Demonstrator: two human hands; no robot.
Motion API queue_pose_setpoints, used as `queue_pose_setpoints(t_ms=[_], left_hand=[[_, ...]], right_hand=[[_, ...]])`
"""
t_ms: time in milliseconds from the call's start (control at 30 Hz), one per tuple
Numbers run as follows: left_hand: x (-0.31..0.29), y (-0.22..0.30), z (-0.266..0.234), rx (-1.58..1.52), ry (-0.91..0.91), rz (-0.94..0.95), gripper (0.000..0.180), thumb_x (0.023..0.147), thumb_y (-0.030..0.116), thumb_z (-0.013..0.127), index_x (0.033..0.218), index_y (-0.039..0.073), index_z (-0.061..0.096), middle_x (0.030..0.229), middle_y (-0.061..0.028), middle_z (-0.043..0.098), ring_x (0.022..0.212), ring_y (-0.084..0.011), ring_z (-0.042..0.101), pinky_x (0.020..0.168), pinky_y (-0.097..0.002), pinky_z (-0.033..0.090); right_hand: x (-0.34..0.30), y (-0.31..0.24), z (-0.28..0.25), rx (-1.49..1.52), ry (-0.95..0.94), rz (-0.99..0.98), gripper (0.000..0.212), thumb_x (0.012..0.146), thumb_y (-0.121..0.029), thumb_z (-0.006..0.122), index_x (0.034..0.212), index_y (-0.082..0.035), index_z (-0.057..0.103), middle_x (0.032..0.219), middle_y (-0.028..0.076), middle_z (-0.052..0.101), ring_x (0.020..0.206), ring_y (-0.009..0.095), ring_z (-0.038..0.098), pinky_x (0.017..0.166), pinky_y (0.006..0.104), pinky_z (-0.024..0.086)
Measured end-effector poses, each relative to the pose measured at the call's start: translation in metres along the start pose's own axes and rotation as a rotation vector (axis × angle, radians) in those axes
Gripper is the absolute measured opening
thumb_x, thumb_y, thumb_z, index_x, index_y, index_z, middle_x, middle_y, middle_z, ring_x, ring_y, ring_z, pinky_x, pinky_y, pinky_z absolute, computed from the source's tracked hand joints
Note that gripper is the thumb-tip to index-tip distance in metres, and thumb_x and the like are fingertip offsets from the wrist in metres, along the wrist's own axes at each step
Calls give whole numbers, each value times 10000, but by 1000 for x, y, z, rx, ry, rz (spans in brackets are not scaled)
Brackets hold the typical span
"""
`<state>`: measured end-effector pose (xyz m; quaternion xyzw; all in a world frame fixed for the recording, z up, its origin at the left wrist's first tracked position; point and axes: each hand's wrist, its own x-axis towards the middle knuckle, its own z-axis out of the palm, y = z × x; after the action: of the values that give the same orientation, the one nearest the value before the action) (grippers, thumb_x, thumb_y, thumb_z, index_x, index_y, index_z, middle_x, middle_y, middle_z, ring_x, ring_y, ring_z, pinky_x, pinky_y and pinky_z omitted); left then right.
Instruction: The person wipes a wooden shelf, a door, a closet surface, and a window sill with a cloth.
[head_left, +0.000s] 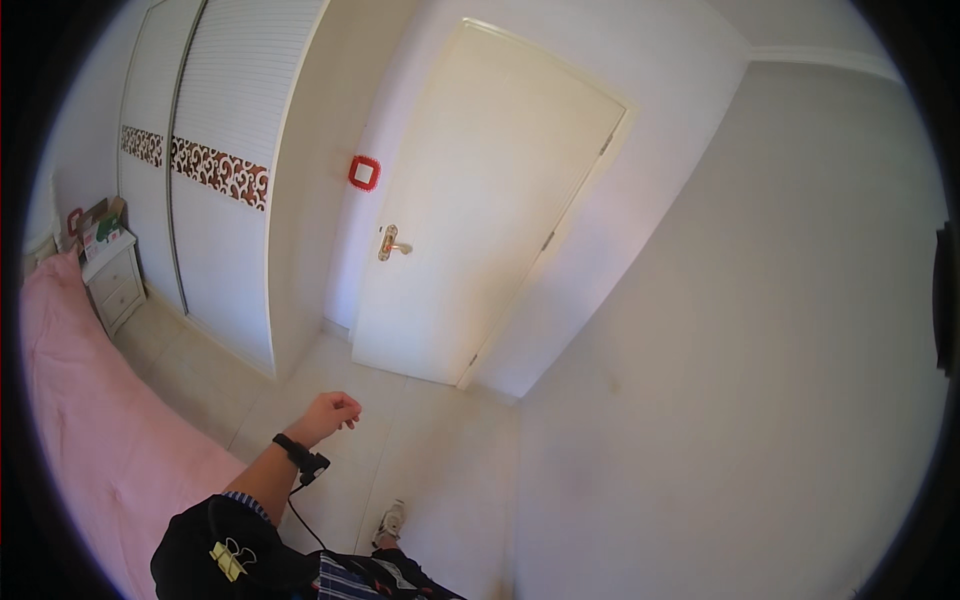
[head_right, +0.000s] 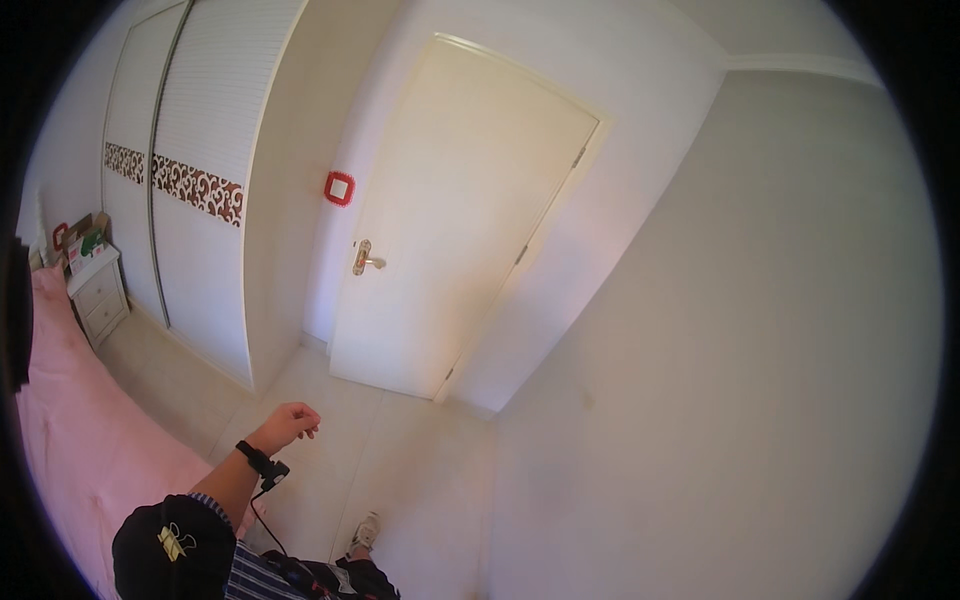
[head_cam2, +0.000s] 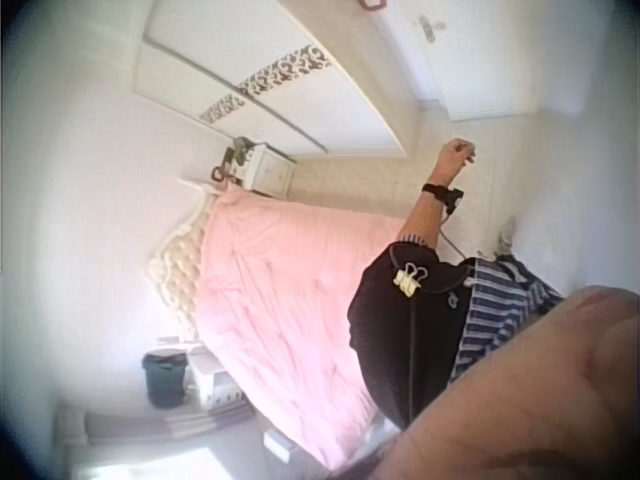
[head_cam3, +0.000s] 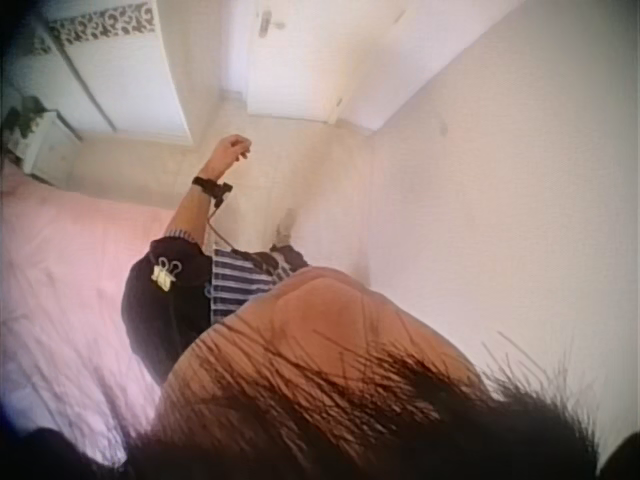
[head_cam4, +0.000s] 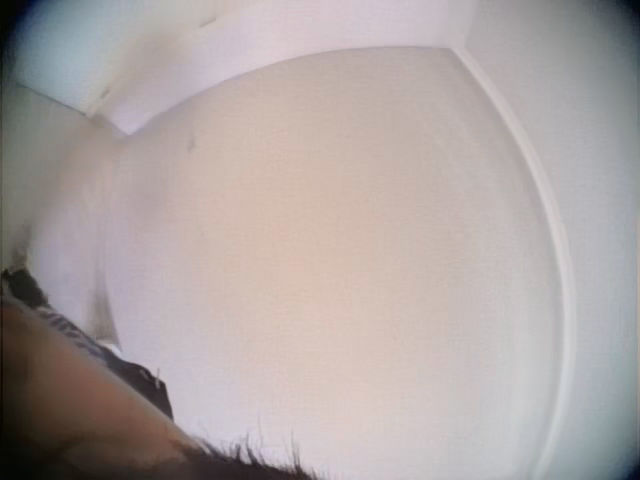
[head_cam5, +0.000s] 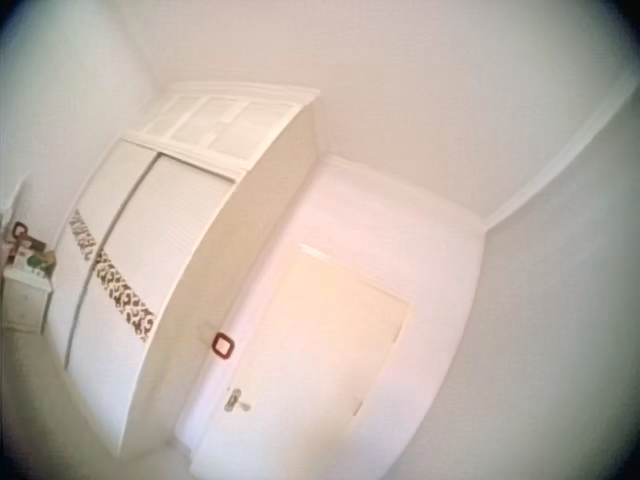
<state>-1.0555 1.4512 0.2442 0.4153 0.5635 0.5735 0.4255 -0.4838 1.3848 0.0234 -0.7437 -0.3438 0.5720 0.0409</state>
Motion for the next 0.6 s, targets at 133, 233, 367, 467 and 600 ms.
queue_pose_setpoints(t_ms=[133,233,367,467,600], left_hand=[[97,5,-30,46,141,-32,152,990,195,686,1009,46,706,872,-34,731,745,-122,688,651,-265,500],[173,22,-66,134,276,-24,171,999,220,672,1009,52,700,884,-28,728,759,-120,689,645,-269,501],[292,66,-76,63,379,125,179,1005,239,658,1028,63,681,901,-30,711,784,-126,690,615,-278,499],[389,68,-75,-87,371,194,175,1002,211,653,1101,67,665,931,-32,700,780,-133,685,596,-274,491],[467,71,-159,-49,585,306,229,980,175,672,1180,69,640,976,-38,689,782,-130,675,564,-263,478]], right_hand=[[69,-96,4,-19,-70,-16,202,1040,-286,585,1022,-102,666,638,-31,443,558,130,419,529,276,345],[125,-186,7,-68,-155,-62,223,1057,-305,568,1031,-107,666,634,-34,433,546,127,402,514,277,336],[225,-308,-26,-12,-265,-324,252,1080,-331,546,1042,-113,667,630,-37,420,530,124,379,494,277,324],[261,-499,-56,-25,-1030,-128,455,1057,-438,526,813,-82,669,681,5,553,610,170,493,562,308,416],[179,-741,83,-240,-867,-614,312,1025,-380,657,933,-83,677,692,-3,570,575,109,528,539,254,409]])
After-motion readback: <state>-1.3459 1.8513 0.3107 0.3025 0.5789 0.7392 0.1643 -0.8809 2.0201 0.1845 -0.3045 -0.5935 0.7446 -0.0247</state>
